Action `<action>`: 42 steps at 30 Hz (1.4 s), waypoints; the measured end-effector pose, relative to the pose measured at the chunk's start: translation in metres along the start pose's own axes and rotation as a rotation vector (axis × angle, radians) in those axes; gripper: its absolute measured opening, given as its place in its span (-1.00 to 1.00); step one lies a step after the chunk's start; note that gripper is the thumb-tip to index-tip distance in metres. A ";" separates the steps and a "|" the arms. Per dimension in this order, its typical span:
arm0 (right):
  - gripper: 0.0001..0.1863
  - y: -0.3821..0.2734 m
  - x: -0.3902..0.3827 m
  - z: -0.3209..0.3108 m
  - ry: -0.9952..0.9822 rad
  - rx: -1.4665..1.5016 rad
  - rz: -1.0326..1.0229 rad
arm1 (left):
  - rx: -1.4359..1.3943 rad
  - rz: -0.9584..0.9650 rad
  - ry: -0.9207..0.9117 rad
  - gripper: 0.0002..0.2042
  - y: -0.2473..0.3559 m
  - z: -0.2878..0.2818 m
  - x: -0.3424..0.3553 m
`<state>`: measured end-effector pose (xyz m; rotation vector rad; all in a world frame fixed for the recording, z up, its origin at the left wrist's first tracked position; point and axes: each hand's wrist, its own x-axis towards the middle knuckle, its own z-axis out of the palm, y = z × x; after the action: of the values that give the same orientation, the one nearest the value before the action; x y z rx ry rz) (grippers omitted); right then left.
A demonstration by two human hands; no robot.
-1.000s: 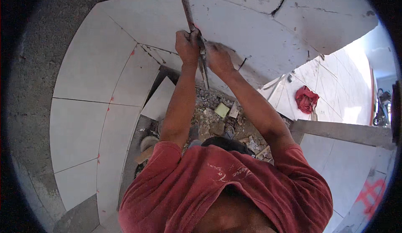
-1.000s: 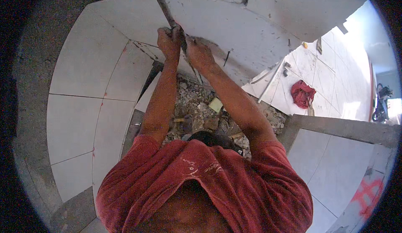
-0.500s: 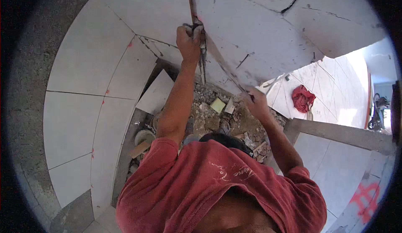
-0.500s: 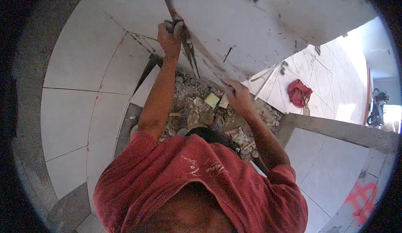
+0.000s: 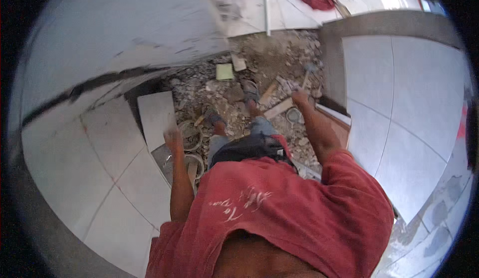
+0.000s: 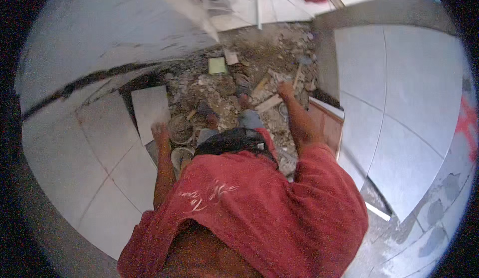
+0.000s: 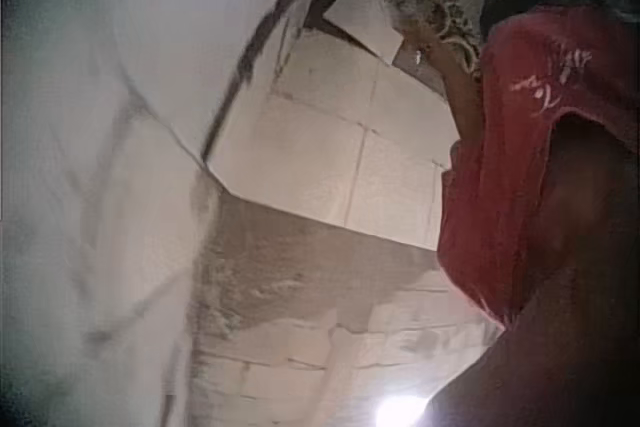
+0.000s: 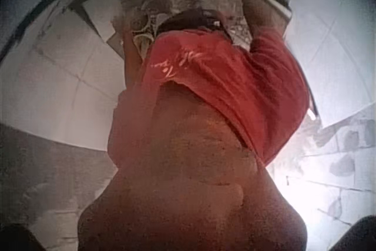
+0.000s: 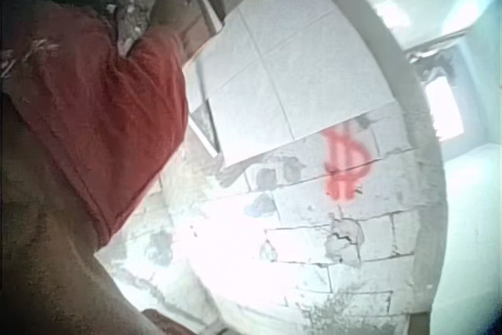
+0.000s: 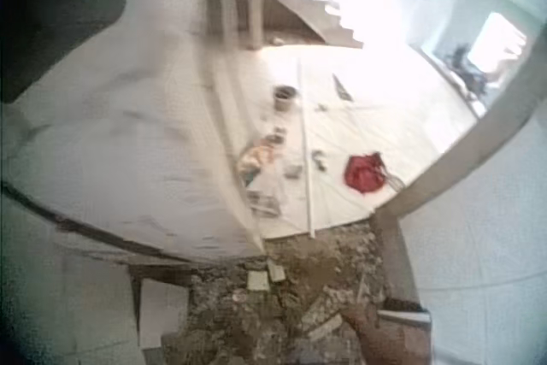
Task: Applying grout or mortar to a wall gap between tiles using a trowel and smoothing it by hand.
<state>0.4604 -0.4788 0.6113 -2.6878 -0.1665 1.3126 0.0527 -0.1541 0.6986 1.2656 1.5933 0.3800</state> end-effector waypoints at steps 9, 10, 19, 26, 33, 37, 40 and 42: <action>-0.81 0.160 0.179 0.067 0.295 -0.477 -0.359 | 0.638 -0.331 -0.540 -0.67 -0.144 -0.073 -0.041; -0.80 0.110 0.176 0.073 0.360 -0.360 -0.456 | 0.628 -0.101 -0.473 -0.70 -0.165 -0.122 -0.047; -0.65 0.063 0.122 -0.021 0.050 -0.429 -0.268 | 0.364 -0.253 -0.259 -0.70 -0.096 -0.044 -0.107; -0.66 -0.037 0.043 0.075 -0.153 -0.696 -0.760 | 0.066 -0.420 -0.163 -0.74 -0.211 -0.055 -0.117; -0.69 -0.176 0.064 0.374 -0.479 -1.459 -1.381 | -0.499 -0.606 0.162 -0.78 -0.346 -0.071 -0.165; -0.51 -0.242 0.013 0.501 -0.304 -1.202 -1.161 | -0.871 -0.721 0.445 -0.72 -0.355 -0.084 -0.232; -0.47 -0.278 0.014 0.559 -0.480 -1.284 -1.155 | -0.811 -0.816 0.452 -0.68 -0.394 -0.066 -0.288; -0.47 -0.275 0.033 0.611 -0.473 -1.455 -1.129 | -1.015 -1.030 0.546 -0.66 -0.451 -0.034 -0.359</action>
<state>-0.0120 -0.1534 0.2640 -1.7950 -2.9941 1.4560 -0.2433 -0.6300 0.5599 -0.4911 1.8540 0.7408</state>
